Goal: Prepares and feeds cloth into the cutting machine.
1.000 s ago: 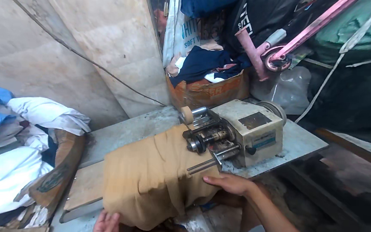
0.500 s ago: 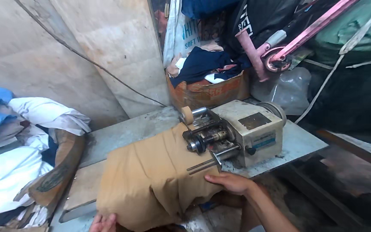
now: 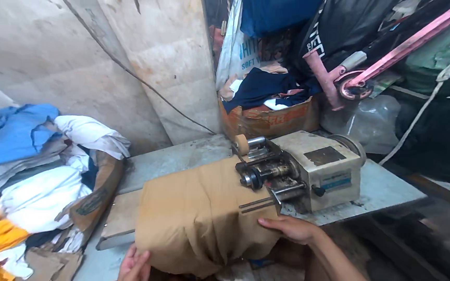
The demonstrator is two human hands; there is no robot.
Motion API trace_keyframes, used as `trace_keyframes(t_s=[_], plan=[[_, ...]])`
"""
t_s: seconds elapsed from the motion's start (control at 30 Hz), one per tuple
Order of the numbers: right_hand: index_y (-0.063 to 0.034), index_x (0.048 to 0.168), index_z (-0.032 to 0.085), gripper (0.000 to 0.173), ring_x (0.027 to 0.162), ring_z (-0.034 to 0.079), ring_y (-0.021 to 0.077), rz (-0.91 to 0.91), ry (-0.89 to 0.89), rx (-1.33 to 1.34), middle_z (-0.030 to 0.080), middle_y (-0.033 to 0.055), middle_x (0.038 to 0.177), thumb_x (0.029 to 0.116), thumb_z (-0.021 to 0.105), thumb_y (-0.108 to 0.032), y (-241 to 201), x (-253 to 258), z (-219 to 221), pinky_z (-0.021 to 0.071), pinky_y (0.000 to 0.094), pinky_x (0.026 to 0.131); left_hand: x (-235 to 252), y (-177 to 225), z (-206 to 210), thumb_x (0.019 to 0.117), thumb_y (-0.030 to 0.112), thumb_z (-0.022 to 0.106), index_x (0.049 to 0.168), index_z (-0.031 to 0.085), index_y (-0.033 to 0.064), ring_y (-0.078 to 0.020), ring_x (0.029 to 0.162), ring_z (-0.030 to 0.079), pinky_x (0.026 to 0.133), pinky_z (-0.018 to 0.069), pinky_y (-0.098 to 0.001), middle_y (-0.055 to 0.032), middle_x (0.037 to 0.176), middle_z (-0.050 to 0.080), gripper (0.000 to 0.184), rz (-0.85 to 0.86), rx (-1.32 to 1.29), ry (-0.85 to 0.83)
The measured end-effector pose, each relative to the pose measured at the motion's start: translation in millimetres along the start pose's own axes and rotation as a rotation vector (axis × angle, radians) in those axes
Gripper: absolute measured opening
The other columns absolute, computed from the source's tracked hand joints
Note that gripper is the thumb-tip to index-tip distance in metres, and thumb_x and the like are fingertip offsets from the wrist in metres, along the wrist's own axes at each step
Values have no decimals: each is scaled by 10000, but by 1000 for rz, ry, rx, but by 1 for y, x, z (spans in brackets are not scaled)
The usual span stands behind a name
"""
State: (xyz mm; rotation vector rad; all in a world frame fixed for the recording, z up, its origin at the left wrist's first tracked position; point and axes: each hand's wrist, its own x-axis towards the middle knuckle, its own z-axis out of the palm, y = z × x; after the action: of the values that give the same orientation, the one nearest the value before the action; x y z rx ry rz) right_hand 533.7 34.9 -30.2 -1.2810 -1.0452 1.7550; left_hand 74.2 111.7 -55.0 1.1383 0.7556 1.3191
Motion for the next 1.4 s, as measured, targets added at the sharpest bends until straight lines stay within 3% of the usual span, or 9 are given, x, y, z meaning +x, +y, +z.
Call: trace_keyframes(t_s=[0.1,0.2,0.57,0.67,0.93,1.03,1.17,1.3,1.4], plan=[[-79,1309,625,412,1062,717,140,2,0,-1,753,39,1130,1046,566,-392,-2,0,0,582,364,978,-2,8,13,803,52,807,1272,584,42,-151,1000,733,916,611,-354,-47,1087,758,519,-116,179,39],[-73,1281,642,402,1051,726,145,14,22,11,762,43,1113,1038,585,-388,-2,0,0,588,361,972,0,5,1,826,228,849,1276,658,130,-146,1049,721,955,591,-368,-41,1141,754,500,-23,0,-37],[-57,1307,629,428,1085,712,141,-38,0,14,750,49,1150,1042,577,-388,4,2,-2,572,363,1006,-7,11,12,815,56,799,1243,591,60,-120,971,736,893,617,-327,-13,1058,764,476,-79,214,61],[-63,1302,631,443,1074,717,146,-16,15,5,754,50,1135,1034,586,-414,3,1,-3,577,366,995,-5,4,-1,866,233,812,1262,666,178,-117,1042,723,945,595,-341,-2,1139,759,425,27,5,-33],[-71,1295,645,475,1077,718,147,-37,49,-24,758,47,1132,1018,597,-454,10,0,0,576,384,1002,-5,3,-3,918,215,755,1266,675,202,-92,1063,710,965,584,-336,31,1149,754,357,68,33,-21],[-79,1302,643,458,1086,710,123,-8,52,-70,752,35,1144,1030,585,-443,5,-2,2,566,361,1011,-7,7,12,859,55,770,1230,611,90,-103,982,732,912,612,-331,24,1065,766,406,-30,224,78],[-83,1306,640,477,1103,701,109,7,54,-106,749,26,1155,1027,582,-465,1,-1,2,556,349,1023,-7,6,-4,909,241,770,1234,696,240,-77,1040,714,947,589,-321,46,1130,759,333,28,59,-60],[-72,1322,630,492,1123,689,113,18,72,-119,737,41,1183,1025,588,-462,1,-2,4,542,356,1040,-9,9,16,847,89,793,1233,597,100,-102,973,731,899,616,-334,24,1048,763,434,-65,246,41],[-81,1326,628,496,1124,687,110,2,73,-111,736,35,1181,1017,600,-467,2,-1,3,543,352,1036,-6,3,-4,902,254,773,1233,699,254,-74,1050,712,954,588,-331,56,1131,760,339,18,39,-94]])
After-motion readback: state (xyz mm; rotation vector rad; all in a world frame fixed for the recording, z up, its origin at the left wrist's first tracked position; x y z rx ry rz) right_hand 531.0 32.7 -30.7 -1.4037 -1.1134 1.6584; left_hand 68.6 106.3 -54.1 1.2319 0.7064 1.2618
